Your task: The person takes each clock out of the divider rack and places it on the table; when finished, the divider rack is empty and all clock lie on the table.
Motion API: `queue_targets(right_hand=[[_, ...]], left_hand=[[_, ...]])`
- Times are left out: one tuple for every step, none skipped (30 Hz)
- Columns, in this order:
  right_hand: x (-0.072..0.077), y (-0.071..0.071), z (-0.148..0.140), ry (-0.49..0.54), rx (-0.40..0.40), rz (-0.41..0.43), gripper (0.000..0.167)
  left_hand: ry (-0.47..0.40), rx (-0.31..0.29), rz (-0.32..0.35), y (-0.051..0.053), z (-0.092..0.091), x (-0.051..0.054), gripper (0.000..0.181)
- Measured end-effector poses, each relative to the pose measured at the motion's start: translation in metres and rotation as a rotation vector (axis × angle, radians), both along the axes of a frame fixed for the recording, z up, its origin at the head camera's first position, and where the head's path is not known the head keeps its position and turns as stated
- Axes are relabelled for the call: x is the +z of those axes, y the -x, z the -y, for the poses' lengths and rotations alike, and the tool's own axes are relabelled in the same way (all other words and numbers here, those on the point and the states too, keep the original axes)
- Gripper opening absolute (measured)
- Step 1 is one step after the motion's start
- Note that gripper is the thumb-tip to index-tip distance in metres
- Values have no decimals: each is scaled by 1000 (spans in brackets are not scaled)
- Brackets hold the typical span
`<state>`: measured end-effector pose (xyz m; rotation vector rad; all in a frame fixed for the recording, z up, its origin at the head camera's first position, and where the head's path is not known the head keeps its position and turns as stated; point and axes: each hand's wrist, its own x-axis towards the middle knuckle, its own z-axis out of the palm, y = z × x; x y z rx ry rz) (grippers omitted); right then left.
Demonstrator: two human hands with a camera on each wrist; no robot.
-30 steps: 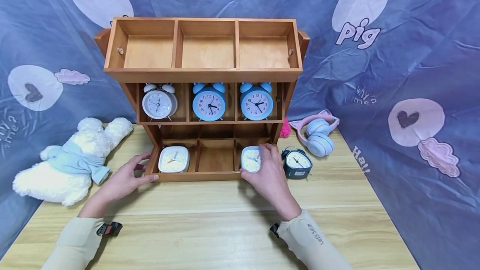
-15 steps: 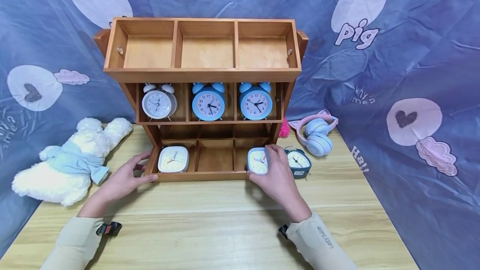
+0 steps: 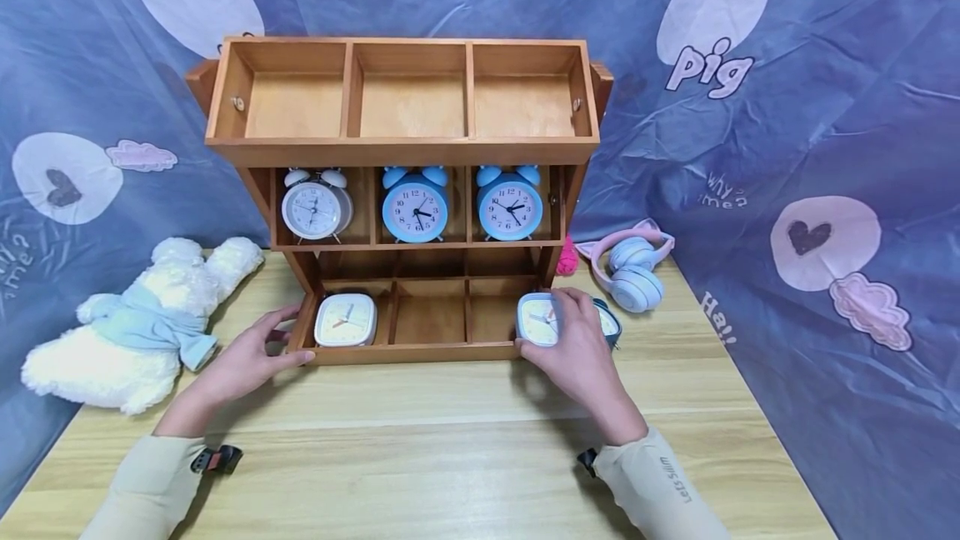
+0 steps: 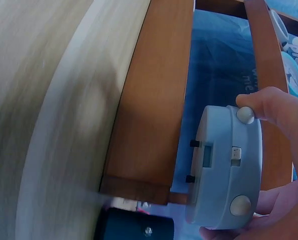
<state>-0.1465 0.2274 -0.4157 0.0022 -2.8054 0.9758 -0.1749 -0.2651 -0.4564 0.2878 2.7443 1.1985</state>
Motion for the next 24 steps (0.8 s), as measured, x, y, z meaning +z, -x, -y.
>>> queue_targets(right_hand=[[0, 0, -2, -2, -3, 1, 96], [1, 0, -4, -4, -5, -1, 96], [2, 0, -5, -4, -5, -2, 96], [3, 0, -7, -4, -6, -1, 96], [3, 0, -8, -4, -6, -3, 96], [4, 0, -10, -4, -7, -3, 95], [5, 0, -12, -4, -7, -7, 95], [5, 0, -13, -3, -6, -12, 95], [5, 1, -15, -2, -5, -17, 95], [5, 1, -17, -4, -5, -23, 94], [5, 1, -19, -5, -6, -29, 94], [5, 2, -21, -4, -8, -32, 94], [5, 2, -23, -4, -9, -36, 94], [5, 2, -26, -4, -9, -37, 94], [5, 2, -28, -4, -10, -35, 94], [6, 2, -30, -5, -10, -34, 94], [6, 2, -33, -6, -11, -30, 94], [6, 3, -35, -9, -11, -29, 94], [7, 3, -37, -12, -12, -29, 94], [7, 3, -40, -16, -13, -29, 94], [7, 3, -42, -19, -15, -30, 95], [8, 3, -44, -24, -17, -31, 95], [9, 3, -46, -27, -21, -31, 95], [9, 3, -48, -27, -23, -31, 96]], left_hand=[[-1, 0, 1, 0, 0, 0, 94], [-1, 1, -1, 0, 0, 0, 94], [-1, 2, -2, 0, 0, 0, 94], [-2, 2, -2, -1, 0, 0, 93], [-3, 2, -3, -1, 0, 0, 93], [-4, 3, -3, -1, 0, 0, 93], [-5, 4, -2, -1, 0, 0, 93], [-5, 4, -2, -2, 0, 0, 93], [-6, 5, 0, -2, 0, 0, 93], [-7, 5, 1, -2, 0, 0, 94], [-6, 4, 2, -2, 0, 0, 94], [-6, 3, 3, -2, 0, 1, 94], [-5, 2, 3, -2, 0, 1, 94], [-3, 2, 3, -1, 0, 1, 94], [-4, 2, 3, -1, 0, 1, 94], [-2, 2, 3, -1, 0, 1, 94], [2, -1, -1, -1, 0, 1, 94], [2, 2, 0, -2, 0, 1, 94], [4, 3, 0, -1, 1, 1, 94], [5, 6, 0, -1, 1, 0, 93], [5, 6, 1, -1, 1, 0, 94], [5, 6, 1, -1, 1, 0, 94], [6, 5, 1, -1, 1, 0, 94], [3, 8, 4, 0, 1, 0, 94]])
